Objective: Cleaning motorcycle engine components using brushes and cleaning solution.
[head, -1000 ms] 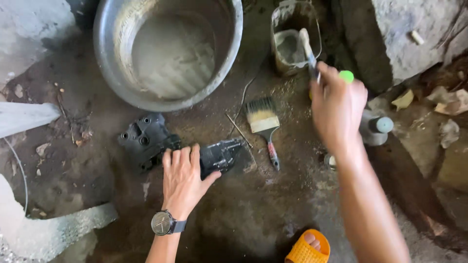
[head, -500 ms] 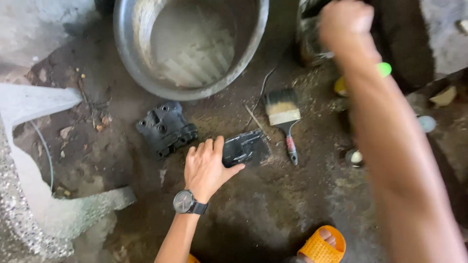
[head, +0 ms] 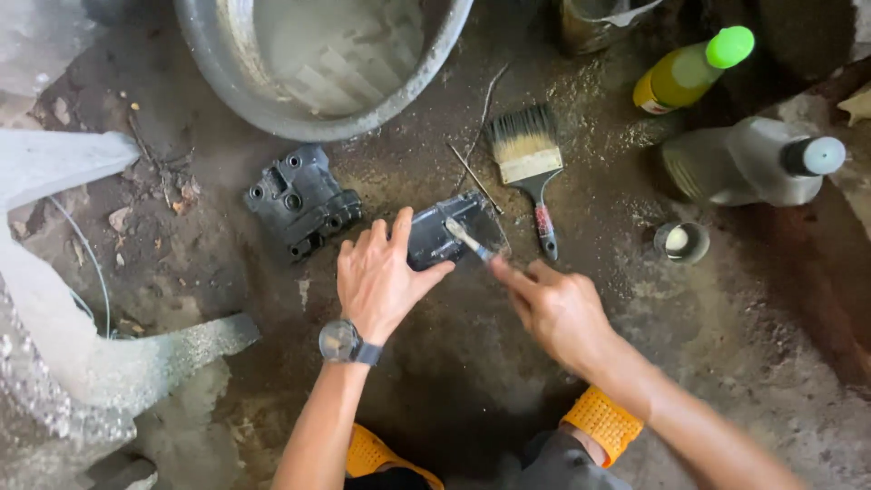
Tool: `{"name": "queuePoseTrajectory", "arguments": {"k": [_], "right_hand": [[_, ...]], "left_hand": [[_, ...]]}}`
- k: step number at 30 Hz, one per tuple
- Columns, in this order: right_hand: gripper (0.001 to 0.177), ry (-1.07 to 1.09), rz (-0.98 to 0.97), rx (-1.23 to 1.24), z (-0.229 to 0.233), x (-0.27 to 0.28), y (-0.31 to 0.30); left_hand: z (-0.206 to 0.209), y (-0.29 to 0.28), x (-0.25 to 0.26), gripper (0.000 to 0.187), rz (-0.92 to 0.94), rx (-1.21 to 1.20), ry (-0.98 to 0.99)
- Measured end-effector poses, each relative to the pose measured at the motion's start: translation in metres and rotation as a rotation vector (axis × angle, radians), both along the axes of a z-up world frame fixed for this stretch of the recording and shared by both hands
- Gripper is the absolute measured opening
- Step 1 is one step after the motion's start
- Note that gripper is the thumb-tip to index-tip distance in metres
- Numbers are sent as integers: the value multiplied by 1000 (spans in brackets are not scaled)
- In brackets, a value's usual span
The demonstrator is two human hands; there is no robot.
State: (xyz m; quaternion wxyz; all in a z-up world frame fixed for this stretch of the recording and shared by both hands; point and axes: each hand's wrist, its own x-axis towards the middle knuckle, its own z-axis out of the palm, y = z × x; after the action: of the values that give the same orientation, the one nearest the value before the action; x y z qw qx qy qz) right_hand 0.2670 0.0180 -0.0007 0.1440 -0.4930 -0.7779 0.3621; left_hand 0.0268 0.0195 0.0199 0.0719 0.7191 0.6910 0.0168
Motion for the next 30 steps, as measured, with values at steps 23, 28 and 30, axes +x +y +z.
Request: {"name": "queuePoseTrajectory", "arguments": {"k": [23, 28, 30], "right_hand": [[43, 279, -4, -198, -31, 2, -12], [33, 529, -285, -746, -23, 1, -8], [42, -46, 75, -176, -15, 3, -10]], "left_hand": [[-7, -7, 5, 83, -33, -10, 22], [-1, -4, 3, 81, -12, -68, -2], [0, -3, 5, 81, 1, -63, 16]]}}
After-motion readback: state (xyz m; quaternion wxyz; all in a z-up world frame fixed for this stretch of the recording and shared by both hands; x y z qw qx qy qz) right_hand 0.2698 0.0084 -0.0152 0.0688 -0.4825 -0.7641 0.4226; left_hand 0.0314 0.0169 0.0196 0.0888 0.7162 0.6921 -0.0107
